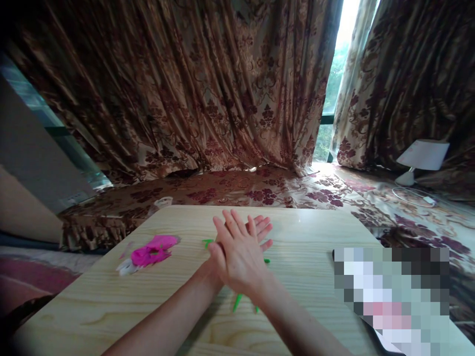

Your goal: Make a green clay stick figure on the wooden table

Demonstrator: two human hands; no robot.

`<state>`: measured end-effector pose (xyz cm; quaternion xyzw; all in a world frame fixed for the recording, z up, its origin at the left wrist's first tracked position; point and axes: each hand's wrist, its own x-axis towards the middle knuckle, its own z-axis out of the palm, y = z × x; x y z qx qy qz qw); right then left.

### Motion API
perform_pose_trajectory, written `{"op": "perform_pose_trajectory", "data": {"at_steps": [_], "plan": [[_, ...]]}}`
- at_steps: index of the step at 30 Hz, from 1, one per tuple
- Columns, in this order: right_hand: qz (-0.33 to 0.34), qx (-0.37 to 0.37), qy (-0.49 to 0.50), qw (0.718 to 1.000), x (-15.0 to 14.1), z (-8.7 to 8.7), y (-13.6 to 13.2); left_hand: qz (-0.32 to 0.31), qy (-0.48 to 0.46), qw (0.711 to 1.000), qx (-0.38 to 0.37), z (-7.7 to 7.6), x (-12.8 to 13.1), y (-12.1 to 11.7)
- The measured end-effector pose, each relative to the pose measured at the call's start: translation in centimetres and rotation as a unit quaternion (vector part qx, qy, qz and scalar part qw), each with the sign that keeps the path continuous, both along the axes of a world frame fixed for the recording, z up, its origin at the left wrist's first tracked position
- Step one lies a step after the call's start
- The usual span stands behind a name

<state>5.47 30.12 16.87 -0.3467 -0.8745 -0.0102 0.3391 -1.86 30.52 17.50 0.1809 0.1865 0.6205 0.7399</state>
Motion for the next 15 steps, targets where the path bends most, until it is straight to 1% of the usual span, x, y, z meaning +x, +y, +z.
{"op": "perform_pose_trajectory", "data": {"at_steps": [1, 3, 4, 6, 8, 10, 11, 13, 15], "plan": [[-0.039, -0.003, 0.007, 0.999, 0.1, 0.1, 0.9, -0.024, 0.001, 1.000, 0.003, -0.1, 0.2, -0.1], [-0.102, -0.011, 0.005, 0.995, 0.9, 0.3, 3.3, -0.098, 0.004, 0.995, 0.009, -0.3, 0.1, -0.4], [-0.123, -0.012, 0.006, 0.992, 1.6, 0.3, 4.4, -0.131, 0.010, 0.991, 0.010, -0.5, -0.1, -0.5], [-0.128, -0.022, 0.015, 0.991, 3.1, 0.0, 6.2, -0.170, 0.035, 0.985, 0.002, -0.8, -0.8, -0.4], [-0.095, -0.046, 0.050, 0.993, 4.5, -0.5, 6.9, -0.179, 0.066, 0.981, -0.015, -1.3, -1.4, 0.1], [-0.041, -0.074, 0.112, 0.990, 5.5, -1.0, 6.8, -0.179, 0.089, 0.980, -0.027, -1.7, -1.8, 0.6], [-0.012, -0.083, 0.145, 0.986, 5.8, -1.3, 6.5, -0.168, 0.098, 0.981, -0.027, -1.9, -1.8, 0.9], [0.039, -0.093, 0.198, 0.975, 6.2, -1.9, 5.8, -0.126, 0.124, 0.984, -0.024, -2.2, -2.0, 1.1], [0.070, -0.100, 0.224, 0.967, 6.2, -2.3, 4.9, -0.080, 0.163, 0.983, -0.021, -2.4, -2.1, 1.1]]}}
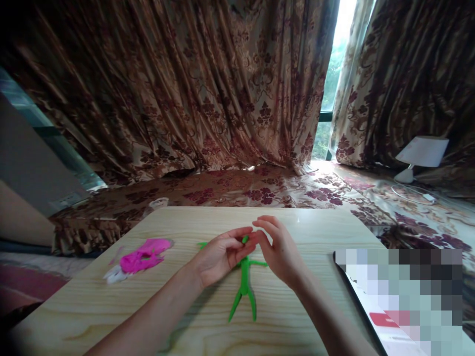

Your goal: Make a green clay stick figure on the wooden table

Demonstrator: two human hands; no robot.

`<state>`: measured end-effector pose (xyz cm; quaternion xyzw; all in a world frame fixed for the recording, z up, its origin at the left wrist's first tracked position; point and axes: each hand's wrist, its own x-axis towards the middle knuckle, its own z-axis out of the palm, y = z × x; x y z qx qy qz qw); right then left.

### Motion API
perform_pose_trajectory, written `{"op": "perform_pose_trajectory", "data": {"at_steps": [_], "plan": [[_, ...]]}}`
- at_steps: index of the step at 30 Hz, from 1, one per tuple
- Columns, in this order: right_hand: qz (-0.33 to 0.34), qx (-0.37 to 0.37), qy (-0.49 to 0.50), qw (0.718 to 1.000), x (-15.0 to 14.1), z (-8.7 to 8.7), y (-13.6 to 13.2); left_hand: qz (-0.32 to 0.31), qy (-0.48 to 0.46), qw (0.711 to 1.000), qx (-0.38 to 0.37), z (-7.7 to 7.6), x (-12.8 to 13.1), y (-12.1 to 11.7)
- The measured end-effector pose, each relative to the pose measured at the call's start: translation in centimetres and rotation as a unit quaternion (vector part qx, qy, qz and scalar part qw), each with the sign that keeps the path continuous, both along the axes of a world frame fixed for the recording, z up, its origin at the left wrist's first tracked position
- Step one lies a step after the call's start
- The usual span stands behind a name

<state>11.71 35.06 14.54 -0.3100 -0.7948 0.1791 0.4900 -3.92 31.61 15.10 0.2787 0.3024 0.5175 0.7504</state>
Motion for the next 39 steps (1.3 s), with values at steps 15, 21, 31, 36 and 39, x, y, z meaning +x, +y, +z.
{"op": "perform_pose_trajectory", "data": {"at_steps": [15, 21, 31, 36, 39], "plan": [[0.026, -0.040, 0.012, 0.999, -1.1, -0.9, -1.6, 0.046, 0.135, 0.989, 0.027, -0.7, -0.4, -1.0], [0.012, -0.033, 0.042, 0.998, -1.0, -0.7, -1.5, 0.069, 0.139, 0.988, 0.024, -0.6, -0.3, -0.9], [0.018, -0.063, 0.037, 0.997, -1.0, -1.2, -1.5, 0.095, 0.280, 0.949, 0.112, -0.8, -0.3, -0.7], [-0.022, -0.079, 0.011, 0.997, -0.8, -2.2, 0.0, 0.216, 0.460, 0.829, 0.232, -0.7, -2.2, 0.3], [-0.030, -0.110, -0.055, 0.992, -1.0, -2.9, 1.3, 0.213, 0.577, 0.719, 0.323, -0.9, -3.3, 0.5]]}}
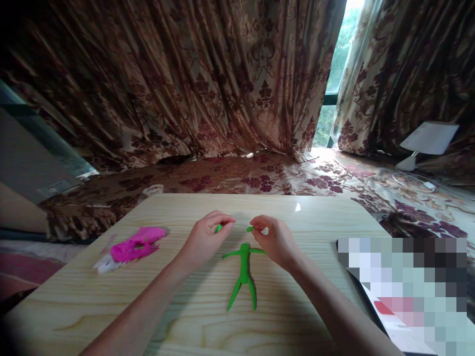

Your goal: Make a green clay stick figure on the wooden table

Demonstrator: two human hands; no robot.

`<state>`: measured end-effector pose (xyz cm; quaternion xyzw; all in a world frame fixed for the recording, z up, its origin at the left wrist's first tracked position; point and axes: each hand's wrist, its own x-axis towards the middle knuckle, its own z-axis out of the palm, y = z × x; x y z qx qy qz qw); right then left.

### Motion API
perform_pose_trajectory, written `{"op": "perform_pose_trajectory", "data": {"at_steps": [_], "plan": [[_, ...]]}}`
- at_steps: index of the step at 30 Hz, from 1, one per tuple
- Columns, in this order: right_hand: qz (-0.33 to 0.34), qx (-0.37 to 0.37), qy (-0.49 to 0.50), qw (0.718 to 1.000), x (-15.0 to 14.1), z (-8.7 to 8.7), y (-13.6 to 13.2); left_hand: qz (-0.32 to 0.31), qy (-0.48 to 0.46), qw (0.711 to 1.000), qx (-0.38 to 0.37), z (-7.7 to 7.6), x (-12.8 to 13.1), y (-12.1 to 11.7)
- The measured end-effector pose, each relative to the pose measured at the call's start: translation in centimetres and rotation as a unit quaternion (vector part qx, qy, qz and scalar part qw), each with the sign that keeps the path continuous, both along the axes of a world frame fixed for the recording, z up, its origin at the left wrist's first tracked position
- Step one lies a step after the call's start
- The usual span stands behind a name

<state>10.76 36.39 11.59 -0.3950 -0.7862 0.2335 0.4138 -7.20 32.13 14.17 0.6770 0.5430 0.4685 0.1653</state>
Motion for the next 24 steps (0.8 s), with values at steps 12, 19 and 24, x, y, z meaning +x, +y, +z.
{"op": "perform_pose_trajectory", "data": {"at_steps": [12, 19, 24], "plan": [[0.067, 0.003, -0.102, 0.993, -0.6, -0.7, 0.0, -0.058, 0.211, 0.976, -0.007, -1.3, -0.2, -0.4], [0.072, 0.013, -0.113, 0.991, -0.6, -0.7, 0.2, -0.057, 0.233, 0.971, -0.014, -1.4, 0.0, -0.5], [0.073, 0.022, -0.117, 0.990, -0.5, -0.9, 0.3, -0.049, 0.272, 0.961, -0.016, -1.7, 0.1, -0.5]]}}
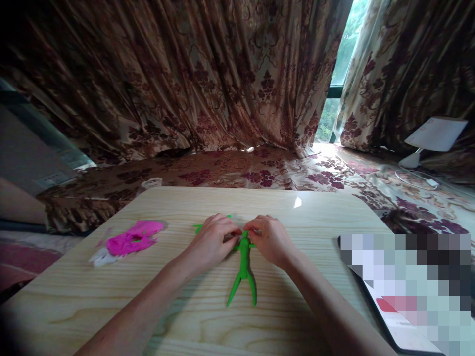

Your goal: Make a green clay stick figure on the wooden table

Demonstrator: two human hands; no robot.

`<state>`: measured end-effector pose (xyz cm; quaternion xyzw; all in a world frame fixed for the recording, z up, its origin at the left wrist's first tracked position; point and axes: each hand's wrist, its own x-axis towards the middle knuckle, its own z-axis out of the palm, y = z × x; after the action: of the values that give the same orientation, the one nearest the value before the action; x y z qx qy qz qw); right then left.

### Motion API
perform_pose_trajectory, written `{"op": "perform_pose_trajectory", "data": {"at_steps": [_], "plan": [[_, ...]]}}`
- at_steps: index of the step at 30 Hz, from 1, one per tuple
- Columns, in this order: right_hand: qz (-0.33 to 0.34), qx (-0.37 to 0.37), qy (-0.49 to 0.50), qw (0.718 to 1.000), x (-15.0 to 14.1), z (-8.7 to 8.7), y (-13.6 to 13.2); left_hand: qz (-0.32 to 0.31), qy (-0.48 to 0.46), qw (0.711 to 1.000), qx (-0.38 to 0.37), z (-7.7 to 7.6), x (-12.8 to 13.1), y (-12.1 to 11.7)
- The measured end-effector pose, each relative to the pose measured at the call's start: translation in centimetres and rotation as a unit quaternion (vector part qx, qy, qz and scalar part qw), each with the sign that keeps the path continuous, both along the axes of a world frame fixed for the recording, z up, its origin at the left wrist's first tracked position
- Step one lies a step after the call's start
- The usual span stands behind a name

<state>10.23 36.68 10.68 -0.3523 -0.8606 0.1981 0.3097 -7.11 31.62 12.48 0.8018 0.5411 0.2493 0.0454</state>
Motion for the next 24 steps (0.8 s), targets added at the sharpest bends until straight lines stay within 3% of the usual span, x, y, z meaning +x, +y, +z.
{"op": "perform_pose_trajectory", "data": {"at_steps": [9, 14, 24], "plan": [[-0.047, 0.006, 0.029, 0.998, 1.1, 0.5, 0.2, 0.007, 0.030, 0.999, 0.009, 0.1, 0.2, 0.0], [-0.040, -0.034, 0.005, 0.999, 1.5, 0.6, 0.0, 0.006, 0.028, 1.000, 0.011, -0.1, 0.2, 0.0], [-0.032, -0.031, -0.005, 0.999, 1.4, 0.0, -0.1, 0.009, 0.037, 0.999, 0.010, -0.1, 0.2, 0.0]]}}
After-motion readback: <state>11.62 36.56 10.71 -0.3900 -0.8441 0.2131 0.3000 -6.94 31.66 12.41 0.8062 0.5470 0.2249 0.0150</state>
